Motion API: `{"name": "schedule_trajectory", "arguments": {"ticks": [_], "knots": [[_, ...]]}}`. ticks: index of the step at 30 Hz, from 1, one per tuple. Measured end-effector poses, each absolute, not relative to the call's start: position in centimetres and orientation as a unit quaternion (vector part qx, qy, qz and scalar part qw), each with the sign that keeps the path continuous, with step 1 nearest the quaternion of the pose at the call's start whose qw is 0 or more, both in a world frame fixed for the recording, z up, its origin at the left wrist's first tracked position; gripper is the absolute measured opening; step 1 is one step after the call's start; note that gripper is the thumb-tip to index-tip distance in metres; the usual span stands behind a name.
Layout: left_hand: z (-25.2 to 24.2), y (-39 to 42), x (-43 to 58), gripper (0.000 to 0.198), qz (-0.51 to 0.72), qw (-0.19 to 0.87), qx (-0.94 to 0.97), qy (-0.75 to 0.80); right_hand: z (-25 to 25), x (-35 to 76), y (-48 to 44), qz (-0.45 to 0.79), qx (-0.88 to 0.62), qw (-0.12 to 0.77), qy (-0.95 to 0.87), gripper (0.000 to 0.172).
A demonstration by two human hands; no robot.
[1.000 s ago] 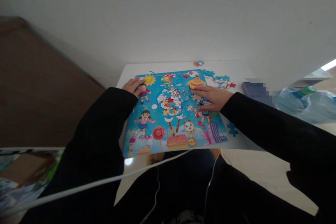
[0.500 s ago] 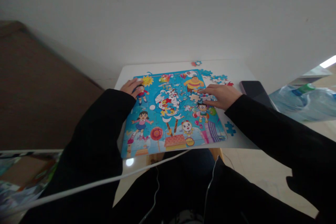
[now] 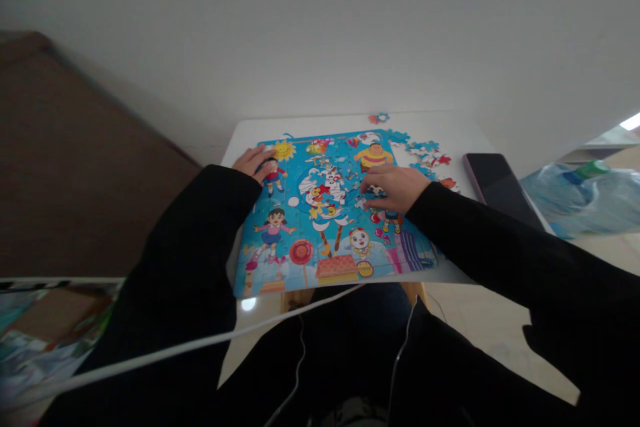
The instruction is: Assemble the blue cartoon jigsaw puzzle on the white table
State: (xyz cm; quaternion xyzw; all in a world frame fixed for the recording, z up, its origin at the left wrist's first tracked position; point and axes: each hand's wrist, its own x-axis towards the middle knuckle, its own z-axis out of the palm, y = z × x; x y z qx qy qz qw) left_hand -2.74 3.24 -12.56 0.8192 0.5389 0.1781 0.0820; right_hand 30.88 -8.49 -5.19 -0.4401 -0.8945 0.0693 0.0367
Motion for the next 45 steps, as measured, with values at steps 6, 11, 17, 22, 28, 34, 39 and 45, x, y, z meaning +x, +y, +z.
{"name": "schedule_trajectory", "arguments": {"ticks": [6, 11, 17, 22, 28, 34, 39, 45], "knots": [[-12.1, 2.7, -2.2, 0.04, 0.176, 0.078, 0.822, 0.536, -3.6, 28.7, -8.8, 0.242, -0.449, 0.112, -0.853, 0.024], [-12.0, 2.5, -2.0, 0.041, 0.17, 0.074, 0.818, 0.545, -2.8, 23.5, -9.9, 0.409, -0.435, 0.183, -0.781, 0.026], [-12.1, 2.7, -2.0, 0.041, 0.166, 0.08, 0.82, 0.541, -4.8, 17.8, -10.3, 0.503, -0.386, 0.15, -0.759, 0.019], [-12.0, 2.6, -1.8, 0.042, 0.166, 0.094, 0.812, 0.552, -6.1, 16.8, -10.0, 0.465, -0.398, 0.138, -0.778, 0.017], [-11.4, 2.1, -1.5, 0.042, 0.164, 0.107, 0.806, 0.559, -5.7, 17.0, -9.4, 0.465, -0.381, 0.122, -0.789, 0.02], [-11.1, 1.8, -1.6, 0.043, 0.144, 0.104, 0.812, 0.556, -5.7, 16.4, -9.8, 0.391, -0.375, 0.079, -0.837, 0.018], [-11.5, 1.8, -1.7, 0.04, 0.182, 0.106, 0.81, 0.547, -5.8, 16.4, -10.3, 0.307, -0.363, 0.103, -0.874, 0.016], [-11.8, 2.0, -1.7, 0.04, 0.187, 0.104, 0.809, 0.548, -6.1, 16.7, -10.4, 0.272, -0.332, 0.11, -0.896, 0.015]]}}
